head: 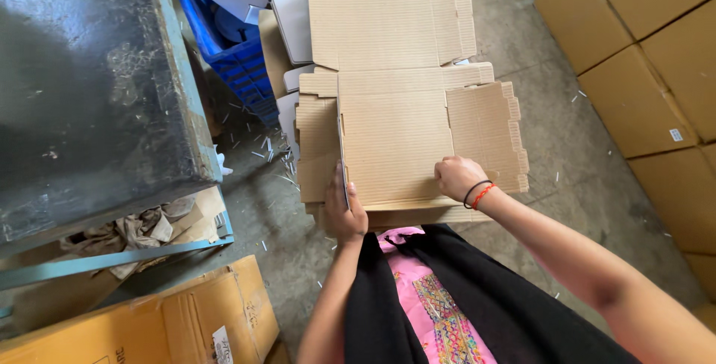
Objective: The person folds flat die-cut cardboard boxes into open boxes by hand, pressing the side panels and base into shape, and stacks the finished boxes on a pile beside them, repeating the folding cycle for multiple boxes.
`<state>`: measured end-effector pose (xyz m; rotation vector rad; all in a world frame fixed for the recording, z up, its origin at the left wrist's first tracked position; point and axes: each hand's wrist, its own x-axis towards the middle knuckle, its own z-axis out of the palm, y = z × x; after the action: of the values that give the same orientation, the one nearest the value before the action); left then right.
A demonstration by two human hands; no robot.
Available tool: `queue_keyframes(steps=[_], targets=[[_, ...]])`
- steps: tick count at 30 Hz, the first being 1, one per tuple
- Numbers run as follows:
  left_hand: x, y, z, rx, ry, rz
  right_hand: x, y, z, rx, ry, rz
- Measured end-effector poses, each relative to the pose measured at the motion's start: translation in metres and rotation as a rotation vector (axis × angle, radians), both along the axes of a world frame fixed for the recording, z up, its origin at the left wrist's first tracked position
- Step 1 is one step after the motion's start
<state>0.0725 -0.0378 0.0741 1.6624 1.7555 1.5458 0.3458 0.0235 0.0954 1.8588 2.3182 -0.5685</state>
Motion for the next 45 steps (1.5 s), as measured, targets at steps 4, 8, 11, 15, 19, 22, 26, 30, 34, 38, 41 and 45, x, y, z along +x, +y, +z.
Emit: queue_keyframes(steps=[4, 8, 11, 15, 19, 22, 26, 30, 34, 38, 41, 45], targets=[[0.0, -0.001, -0.003, 0.042, -0.023, -0.034, 0.004, 0.012, 0.002, -0.132, -0.059, -0.01], [-0.002, -0.002, -0.004, 0.036, 0.001, -0.033, 0.002, 0.015, 0.008, -0.211, -0.105, -0.018], [-0.003, -0.002, -0.001, 0.075, -0.015, -0.065, -0.005, 0.003, 0.013, -0.079, -0.032, 0.003], [-0.002, -0.002, 0.004, 0.083, -0.018, -0.061, -0.005, -0.016, 0.036, 0.054, 0.131, -0.003], [0.002, -0.003, 0.006, 0.007, -0.002, -0.017, 0.035, -0.003, 0.094, -0.732, 0.53, 0.051], [0.006, -0.002, 0.009, 0.007, -0.013, 0.011, 0.033, 0.045, 0.121, -0.55, 0.342, 0.255], [0.012, -0.005, 0.019, -0.103, 0.098, 0.095, -0.054, 0.157, 0.118, -0.335, 0.88, -0.08], [0.015, -0.009, 0.033, -0.154, 0.079, 0.104, -0.173, 0.238, 0.12, -0.229, 0.82, -0.009], [0.013, -0.009, 0.042, -0.137, 0.028, 0.098, -0.232, 0.259, 0.123, -0.078, 0.34, 0.242], [0.01, -0.008, 0.044, -0.091, 0.081, 0.144, -0.206, 0.266, 0.109, -0.241, 0.679, 0.106], [0.009, -0.007, 0.043, -0.078, 0.001, 0.108, -0.156, 0.275, 0.102, -0.279, 0.732, -0.031], [0.011, 0.0, 0.04, -0.076, -0.022, 0.079, -0.145, 0.249, 0.082, -0.022, 0.481, 0.264]])
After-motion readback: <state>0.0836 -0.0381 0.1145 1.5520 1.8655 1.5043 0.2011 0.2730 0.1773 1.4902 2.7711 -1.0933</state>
